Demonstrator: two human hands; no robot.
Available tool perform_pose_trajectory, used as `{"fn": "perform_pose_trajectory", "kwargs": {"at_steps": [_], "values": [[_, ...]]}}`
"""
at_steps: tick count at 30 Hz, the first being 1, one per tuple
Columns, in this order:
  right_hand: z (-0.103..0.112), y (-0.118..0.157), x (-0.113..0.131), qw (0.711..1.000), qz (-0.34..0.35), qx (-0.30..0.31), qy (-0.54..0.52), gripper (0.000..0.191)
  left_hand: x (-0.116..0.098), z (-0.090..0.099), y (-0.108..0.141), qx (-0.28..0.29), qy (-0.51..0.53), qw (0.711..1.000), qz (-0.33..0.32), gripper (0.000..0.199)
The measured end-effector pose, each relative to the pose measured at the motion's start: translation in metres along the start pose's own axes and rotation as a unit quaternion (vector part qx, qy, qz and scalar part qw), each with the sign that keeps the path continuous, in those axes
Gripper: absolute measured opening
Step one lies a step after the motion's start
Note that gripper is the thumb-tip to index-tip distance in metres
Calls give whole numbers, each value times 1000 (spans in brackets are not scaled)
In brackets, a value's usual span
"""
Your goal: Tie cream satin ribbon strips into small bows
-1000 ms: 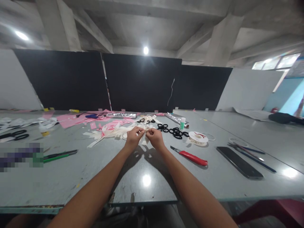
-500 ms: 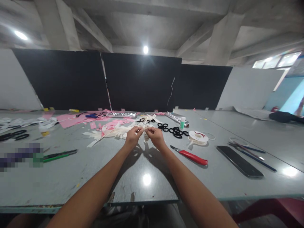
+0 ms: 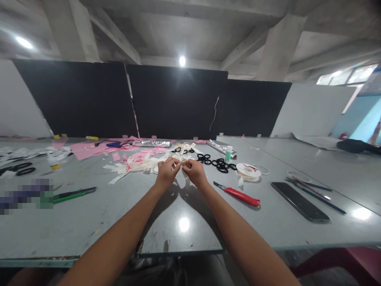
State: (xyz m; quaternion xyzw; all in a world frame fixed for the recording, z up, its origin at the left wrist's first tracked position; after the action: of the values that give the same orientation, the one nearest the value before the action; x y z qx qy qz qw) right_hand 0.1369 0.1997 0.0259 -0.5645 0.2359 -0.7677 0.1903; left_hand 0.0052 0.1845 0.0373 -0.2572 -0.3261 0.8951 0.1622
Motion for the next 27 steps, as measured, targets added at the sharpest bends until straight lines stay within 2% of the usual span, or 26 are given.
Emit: {"fn": "perform_pose_trajectory", "kwargs": {"at_steps": [9,17,27], "values": [[1,-1,0,999,-3,-27,-46,16,4,1,-1,-24,51,998,21,22],[3,0,2,999,7,-29,-38,17,-7,15,5,-53,-36,998,-10,20],[3,0,4,1000,3,-14,-17,11,-6,14,6,-48,-55,997,-7,19]]}}
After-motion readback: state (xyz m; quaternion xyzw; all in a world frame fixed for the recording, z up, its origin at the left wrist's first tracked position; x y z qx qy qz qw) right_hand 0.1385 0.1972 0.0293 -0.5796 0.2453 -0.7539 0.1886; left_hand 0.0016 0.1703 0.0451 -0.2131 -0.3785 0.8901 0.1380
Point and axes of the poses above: each hand's wrist, its own y-axis away from the middle knuckle, its own z-axis out of the back of the hand, x = y × z, the point moved 8 cm from there along -y, towards the middle knuckle, and after that the axes turned 13 degrees about -y, right-handed, at the moved point
